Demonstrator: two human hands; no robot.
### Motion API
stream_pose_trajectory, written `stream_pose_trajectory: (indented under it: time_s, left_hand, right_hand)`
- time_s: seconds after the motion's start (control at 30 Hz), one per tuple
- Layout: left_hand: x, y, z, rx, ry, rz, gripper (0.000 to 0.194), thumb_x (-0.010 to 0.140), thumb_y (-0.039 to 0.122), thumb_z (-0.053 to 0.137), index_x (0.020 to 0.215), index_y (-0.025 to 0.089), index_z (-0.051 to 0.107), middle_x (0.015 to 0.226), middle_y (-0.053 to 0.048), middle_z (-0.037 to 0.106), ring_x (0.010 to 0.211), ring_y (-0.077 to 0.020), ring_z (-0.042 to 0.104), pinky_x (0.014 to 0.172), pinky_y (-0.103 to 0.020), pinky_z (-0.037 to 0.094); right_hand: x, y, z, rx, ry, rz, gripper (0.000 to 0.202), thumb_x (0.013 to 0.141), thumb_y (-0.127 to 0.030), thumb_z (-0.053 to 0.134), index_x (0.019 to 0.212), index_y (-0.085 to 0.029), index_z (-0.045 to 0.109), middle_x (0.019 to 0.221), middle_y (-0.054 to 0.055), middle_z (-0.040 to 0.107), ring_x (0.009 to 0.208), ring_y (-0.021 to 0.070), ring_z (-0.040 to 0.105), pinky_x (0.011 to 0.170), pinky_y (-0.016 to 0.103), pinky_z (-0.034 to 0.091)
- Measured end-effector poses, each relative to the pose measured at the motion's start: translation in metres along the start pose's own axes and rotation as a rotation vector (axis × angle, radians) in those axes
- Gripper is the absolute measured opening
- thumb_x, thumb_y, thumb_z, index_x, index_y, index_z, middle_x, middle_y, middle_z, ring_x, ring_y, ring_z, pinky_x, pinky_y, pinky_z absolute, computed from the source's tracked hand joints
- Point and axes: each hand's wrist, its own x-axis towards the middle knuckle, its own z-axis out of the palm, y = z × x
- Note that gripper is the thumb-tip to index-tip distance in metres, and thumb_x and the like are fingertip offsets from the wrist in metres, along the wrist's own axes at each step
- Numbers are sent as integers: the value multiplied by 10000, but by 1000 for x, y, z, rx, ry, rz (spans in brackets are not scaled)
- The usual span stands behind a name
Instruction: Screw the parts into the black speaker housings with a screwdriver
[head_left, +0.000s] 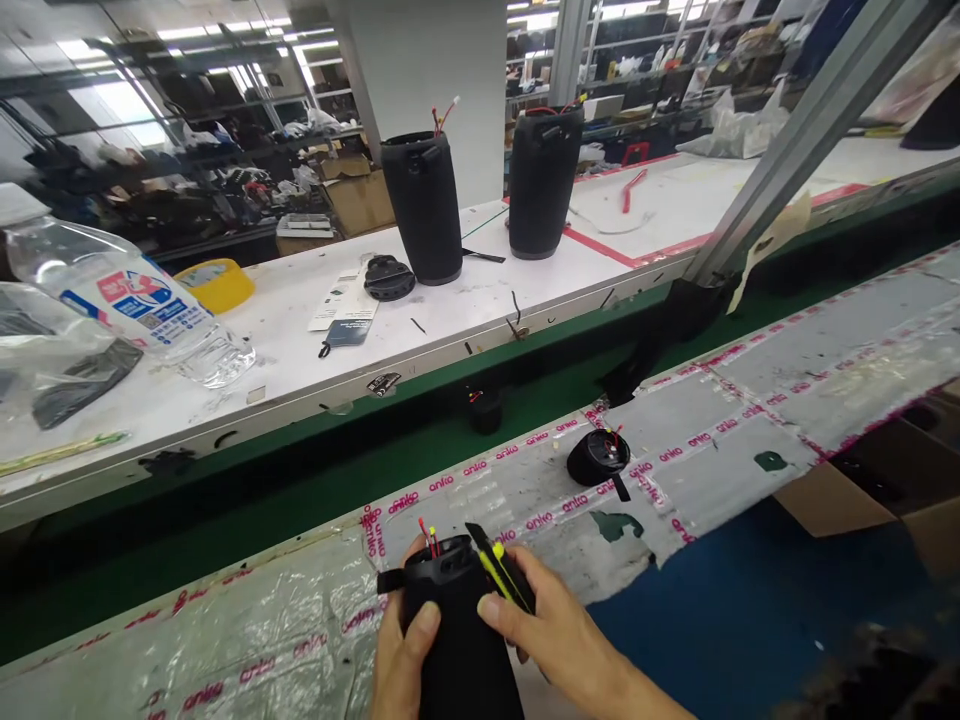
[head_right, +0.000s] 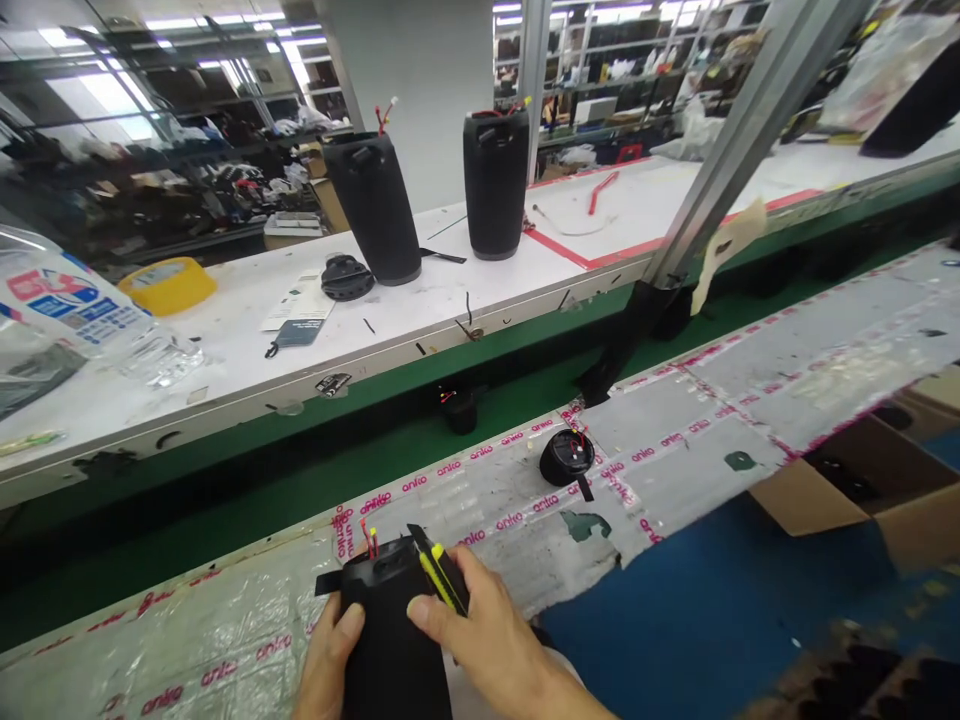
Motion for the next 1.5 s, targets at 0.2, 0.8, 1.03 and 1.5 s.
stream_pose_trajectory:
  time_s: [0.2,0.8,1.03,1.5]
  left_hand:
    - [-14,16,12,129,0,133,820,614,510,870,1329,186,632,1205,-137,757,1229,-420,638,1058,-492,516]
    - [-20,29,20,344,62,208,934,613,562,847,1404,202,504,1092,-101,780,1186,-389,667,1044,-438,486]
    - [-16,28,16,498,123,294,863,630,576,820,1357,206,537,1267,-118,693,1146,-376,655,1023,-472,475]
    - [-19,19,12,613,343,361,727,650,499,771,1279,205,556,1094,-85,657,1125,-368,634,1036,-523,465]
  right_hand:
    - [-20,-24,-32,-542,36,-203,349,1059,-458,441,1375,-327,510,1231,41,686,1127,260,651,925,396,504]
    - [-18,-34,-25,-1175,-67,-513,224,997,-273,600,1154,-275,440,866,-22,650,712,256,690,567,354,364]
    - [-18,-34,-20,-1317,17,-573,274,953,-293,655,1094,-252,423,788,-19,632,583,249,651,484,362,259]
    - [-25,-24,11,-1337,97,-460,282,925,-219,626,1068,-240,384,762,-1,626,563,228,649,460,375,194]
